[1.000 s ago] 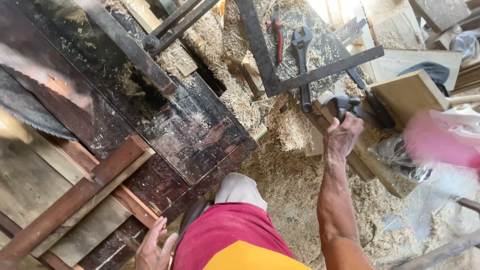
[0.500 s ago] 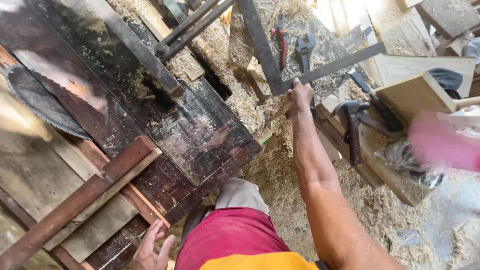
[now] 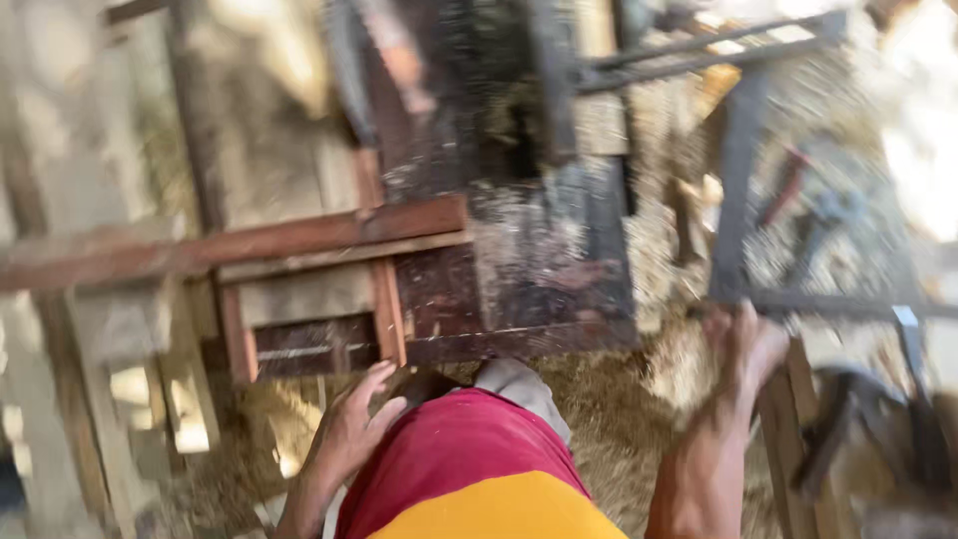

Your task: The person measures wooden boards using a framing square, hammers them into place, and handles a circular saw blade and an adjustable wrench in a workshop.

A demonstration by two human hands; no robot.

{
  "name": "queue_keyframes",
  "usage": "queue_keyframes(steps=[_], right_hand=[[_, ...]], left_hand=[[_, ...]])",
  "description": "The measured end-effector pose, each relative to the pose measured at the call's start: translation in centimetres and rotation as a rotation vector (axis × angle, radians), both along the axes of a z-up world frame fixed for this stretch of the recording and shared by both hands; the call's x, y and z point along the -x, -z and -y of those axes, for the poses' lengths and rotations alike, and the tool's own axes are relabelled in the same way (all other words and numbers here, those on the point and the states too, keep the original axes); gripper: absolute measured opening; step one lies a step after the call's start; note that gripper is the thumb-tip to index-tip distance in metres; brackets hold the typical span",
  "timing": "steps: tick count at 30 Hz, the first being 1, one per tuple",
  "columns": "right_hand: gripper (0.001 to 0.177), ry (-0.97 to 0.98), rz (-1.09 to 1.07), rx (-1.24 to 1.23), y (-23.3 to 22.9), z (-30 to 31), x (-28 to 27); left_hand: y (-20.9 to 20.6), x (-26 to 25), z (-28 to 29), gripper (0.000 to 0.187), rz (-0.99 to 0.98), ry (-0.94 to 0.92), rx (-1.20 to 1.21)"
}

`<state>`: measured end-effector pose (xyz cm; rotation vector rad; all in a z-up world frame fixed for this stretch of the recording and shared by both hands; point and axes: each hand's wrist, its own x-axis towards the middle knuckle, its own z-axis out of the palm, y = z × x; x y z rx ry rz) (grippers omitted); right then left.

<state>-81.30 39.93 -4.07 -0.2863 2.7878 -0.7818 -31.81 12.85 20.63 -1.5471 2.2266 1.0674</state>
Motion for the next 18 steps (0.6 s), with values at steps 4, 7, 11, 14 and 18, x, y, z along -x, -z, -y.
queue_keyframes(steps=[4, 7, 11, 14, 18], right_hand=[[0.021, 0.074, 0.188, 0.308, -7.1, 5.1, -8.2], [0.021, -0.291, 0.054, 0.336, -10.5, 11.4, -13.8], [0.018, -0.712, -0.039, 0.418, -13.7, 17.9, -20.1], [0.022, -0.918, -0.232, 0.412, -15.8, 23.0, -22.9], [0.043, -0.998, -0.278, 0.359, -18.5, 31.0, -26.0]], left_hand=[[-5.6, 3.0, 0.2, 0.069, -0.267, 0.091, -0.075], [-10.1, 4.6, -0.6, 0.072, -0.684, 0.193, -0.434], [-13.3, 3.8, -1.7, 0.079, -0.967, 0.38, -0.586], [-13.1, 1.1, -2.4, 0.085, -1.014, 0.438, -0.563], [-11.5, -3.1, 0.9, 0.093, -0.99, 0.462, -0.321]])
